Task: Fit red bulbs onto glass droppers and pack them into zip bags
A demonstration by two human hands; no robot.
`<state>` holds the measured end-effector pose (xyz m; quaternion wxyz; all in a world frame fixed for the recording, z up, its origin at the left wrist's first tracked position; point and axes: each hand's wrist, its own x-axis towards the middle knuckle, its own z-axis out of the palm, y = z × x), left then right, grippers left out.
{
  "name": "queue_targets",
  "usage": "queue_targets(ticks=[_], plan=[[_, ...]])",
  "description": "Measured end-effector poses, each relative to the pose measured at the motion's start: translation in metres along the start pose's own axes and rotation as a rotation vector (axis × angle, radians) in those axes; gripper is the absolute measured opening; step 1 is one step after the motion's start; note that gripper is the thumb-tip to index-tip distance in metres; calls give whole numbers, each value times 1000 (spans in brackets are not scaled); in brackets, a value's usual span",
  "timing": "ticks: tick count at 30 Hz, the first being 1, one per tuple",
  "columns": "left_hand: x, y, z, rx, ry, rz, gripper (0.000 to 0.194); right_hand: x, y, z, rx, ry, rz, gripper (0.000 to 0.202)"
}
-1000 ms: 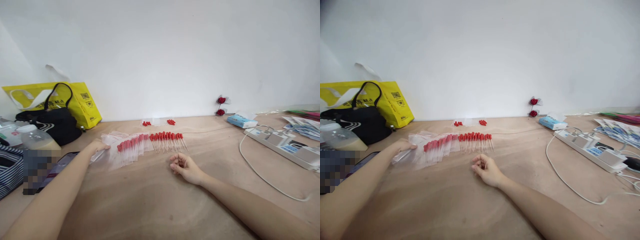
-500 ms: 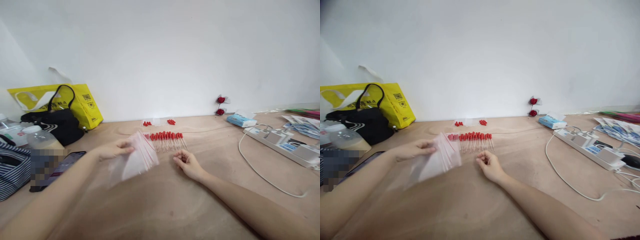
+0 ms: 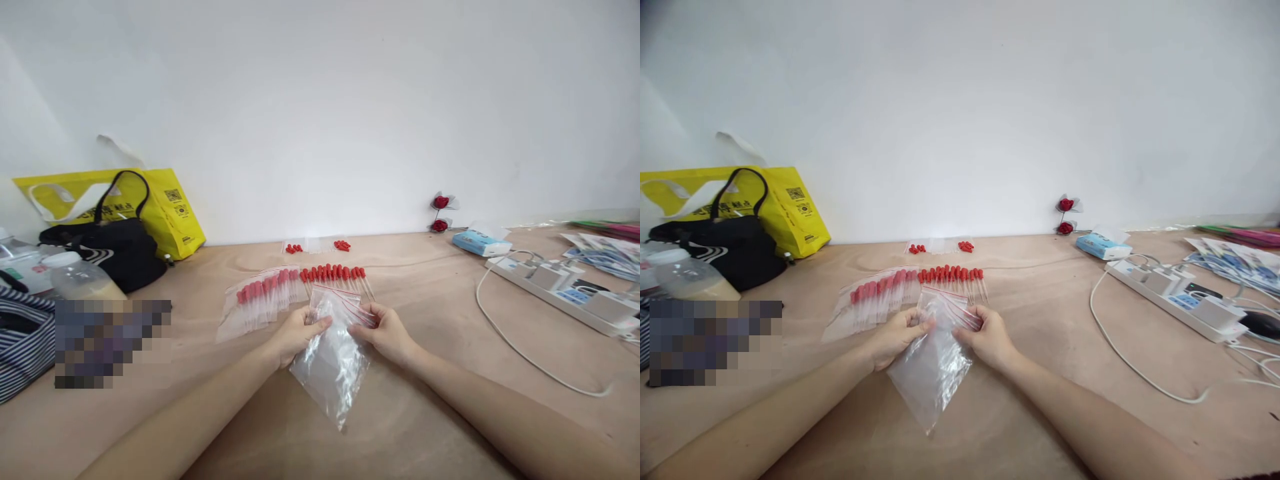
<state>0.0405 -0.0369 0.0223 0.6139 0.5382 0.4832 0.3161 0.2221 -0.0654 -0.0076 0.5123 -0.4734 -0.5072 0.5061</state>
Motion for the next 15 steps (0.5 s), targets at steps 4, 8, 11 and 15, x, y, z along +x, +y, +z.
queue_targets(ticks=[4,8,11,15], plan=[[1,-3,-6,-1,17,9,44,2,0,-4,2,-92,48,47],[1,-6,-14,19,-37,35,41,7,-3,-9,31,-8,52,35],[-3,-7,-13,59,-7,95,42,8,-5,-10,163,-26,63,33],[-9,-8,-5,122,-77,164,41,8,-7,-7,261,-146,85,40]])
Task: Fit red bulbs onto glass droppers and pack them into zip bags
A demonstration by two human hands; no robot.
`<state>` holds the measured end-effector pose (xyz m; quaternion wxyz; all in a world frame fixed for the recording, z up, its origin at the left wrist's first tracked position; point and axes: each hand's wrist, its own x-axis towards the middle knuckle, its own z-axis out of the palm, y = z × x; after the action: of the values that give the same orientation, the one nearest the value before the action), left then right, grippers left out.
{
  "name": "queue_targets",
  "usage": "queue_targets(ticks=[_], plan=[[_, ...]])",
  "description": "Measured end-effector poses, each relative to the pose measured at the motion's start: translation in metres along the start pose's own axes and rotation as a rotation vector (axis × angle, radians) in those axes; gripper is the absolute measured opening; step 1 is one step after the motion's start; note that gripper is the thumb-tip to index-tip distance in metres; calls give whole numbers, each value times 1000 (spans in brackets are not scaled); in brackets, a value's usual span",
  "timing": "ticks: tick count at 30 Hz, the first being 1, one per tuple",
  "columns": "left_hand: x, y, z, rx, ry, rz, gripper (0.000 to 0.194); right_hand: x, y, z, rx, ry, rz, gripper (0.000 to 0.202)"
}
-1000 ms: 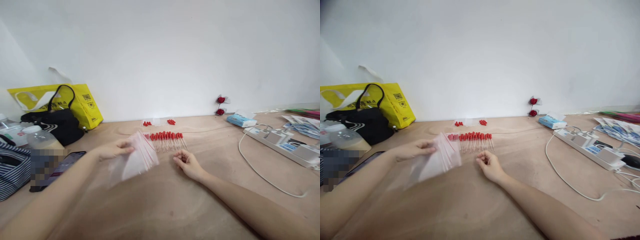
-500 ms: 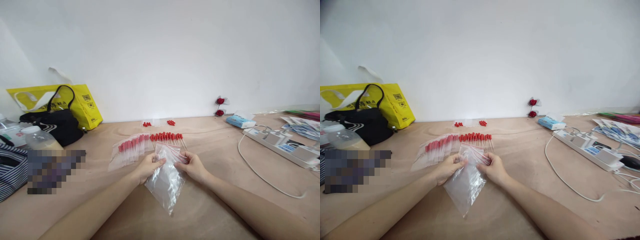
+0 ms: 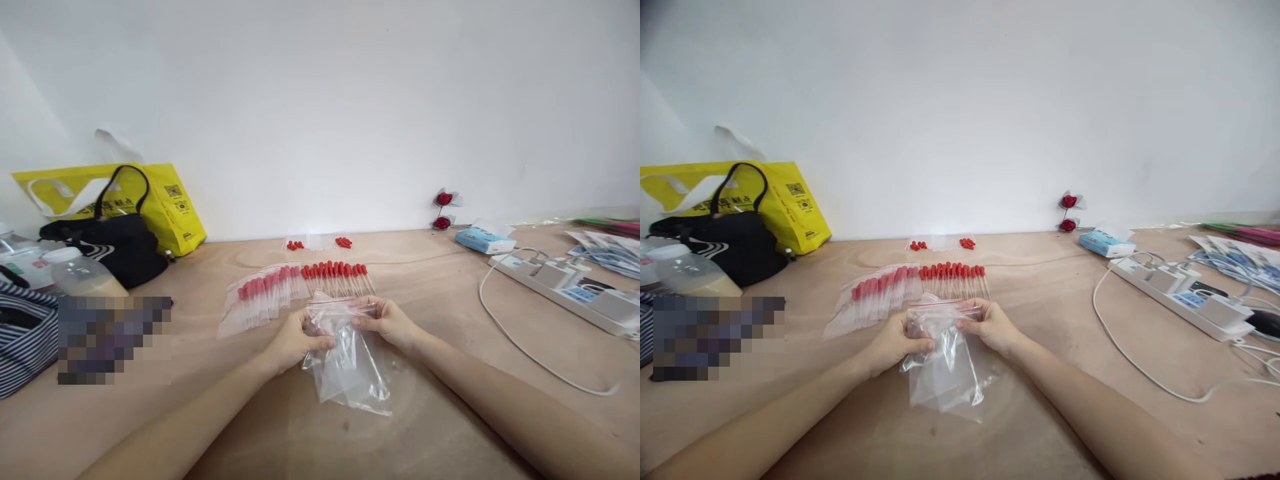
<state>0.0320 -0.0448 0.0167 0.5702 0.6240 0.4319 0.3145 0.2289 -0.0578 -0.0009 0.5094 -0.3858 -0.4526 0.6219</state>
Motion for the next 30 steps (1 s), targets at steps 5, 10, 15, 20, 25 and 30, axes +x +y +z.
queue_targets(ticks=[5,10,15,20,25,30], plan=[[-2,1,0,49,-35,180,75,0,-3,1,17,-46,49,61],[-4,0,0,162,-107,191,78,-1,-4,4,-59,-175,80,39],[-6,5,-17,361,-223,36,74,6,-25,-27,-183,-25,102,35],[-12,23,-39,820,-195,73,71,36,-69,-113,-621,69,182,33],[-18,20,-31,1057,-53,362,65,67,-71,-157,-1151,348,222,32],[-25,5,-18,1119,-280,304,65,80,-60,-138,-1349,601,121,65]])
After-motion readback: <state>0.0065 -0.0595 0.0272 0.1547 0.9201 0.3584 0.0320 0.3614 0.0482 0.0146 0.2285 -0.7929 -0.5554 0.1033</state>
